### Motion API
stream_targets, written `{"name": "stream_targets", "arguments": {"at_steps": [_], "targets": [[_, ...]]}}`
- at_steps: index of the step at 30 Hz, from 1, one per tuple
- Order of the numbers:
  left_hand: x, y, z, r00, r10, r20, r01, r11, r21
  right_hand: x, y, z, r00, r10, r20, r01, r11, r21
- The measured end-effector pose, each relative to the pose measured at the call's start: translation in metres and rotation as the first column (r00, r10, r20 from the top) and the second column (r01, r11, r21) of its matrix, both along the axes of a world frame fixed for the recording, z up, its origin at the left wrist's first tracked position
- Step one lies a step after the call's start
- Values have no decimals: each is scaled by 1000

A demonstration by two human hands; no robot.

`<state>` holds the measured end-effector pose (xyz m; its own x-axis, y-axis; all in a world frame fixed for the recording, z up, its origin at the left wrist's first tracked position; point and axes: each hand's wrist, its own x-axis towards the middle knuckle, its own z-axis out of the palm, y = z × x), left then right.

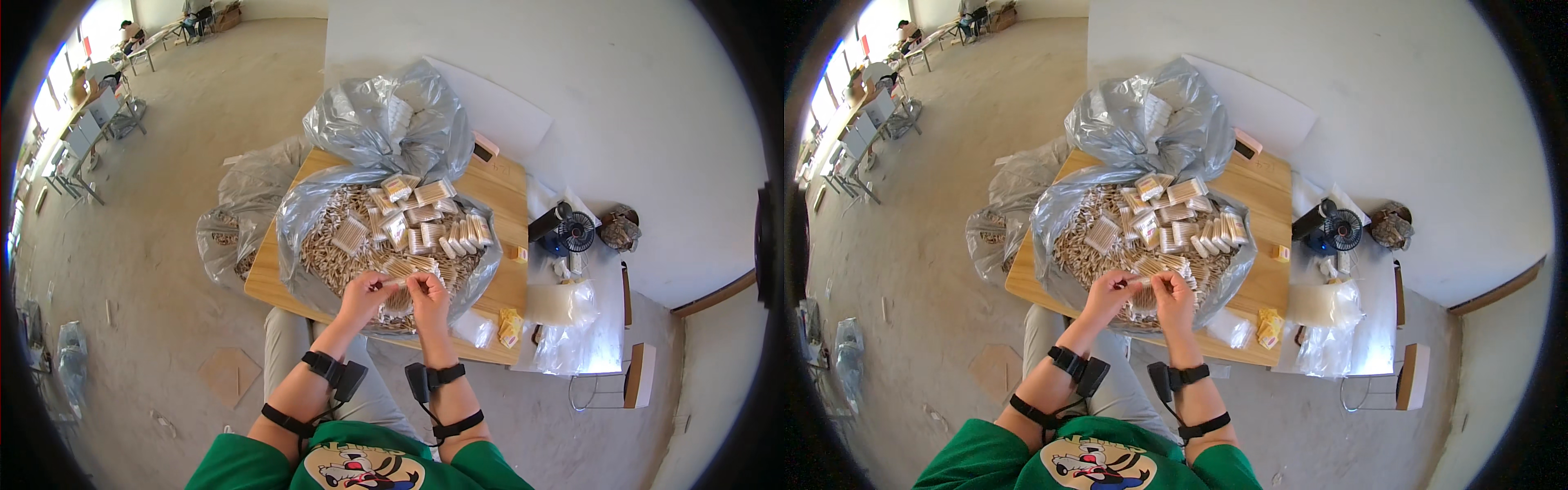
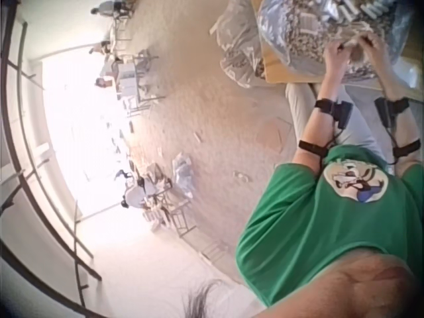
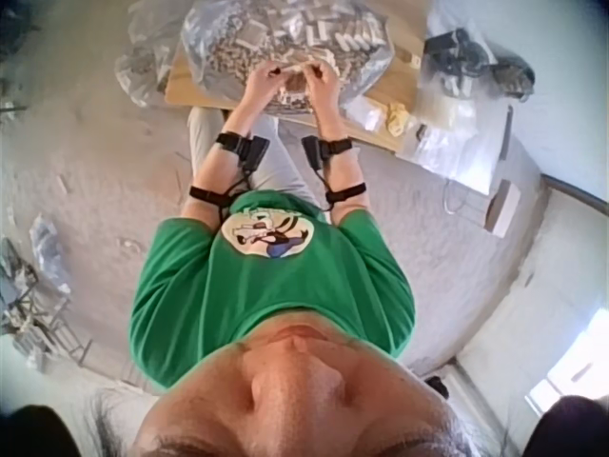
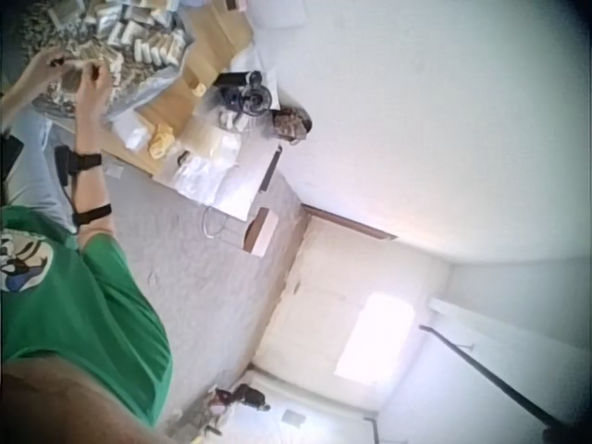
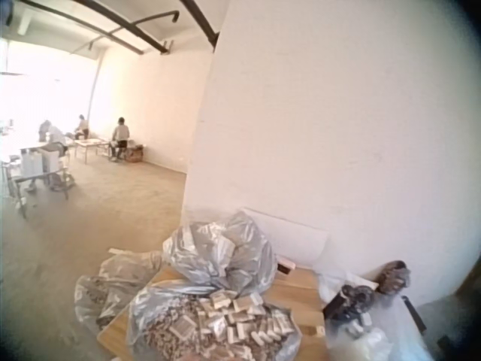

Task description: Sorting small brown packets from a pile and placing them into smaller plastic bags on a table.

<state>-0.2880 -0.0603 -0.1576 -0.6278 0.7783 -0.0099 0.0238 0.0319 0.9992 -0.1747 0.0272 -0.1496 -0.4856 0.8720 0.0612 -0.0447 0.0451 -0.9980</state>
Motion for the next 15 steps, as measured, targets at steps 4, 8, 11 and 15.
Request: {"name": "stream_targets", "arguments": {"at_steps": [4, 8, 11, 15], "targets": [[-2, 3, -2, 933, 34, 359, -77, 991, 106, -3, -5, 9, 999, -7, 46, 6, 1000, 31], [-2, 10, 1, 821, 93, 563, -227, 958, 173, 2, -4, -22, 998, -61, -27, 62, 997, 53], [0, 12, 2, 797, 151, 584, -316, 930, 190, 4, -18, -30, 996, -32, -78, 12, 969, -245], [7, 12, -3, 883, 210, 421, -284, 951, 120, 0, -23, -41, 981, -191, -45, 189, 981, -40]]}}
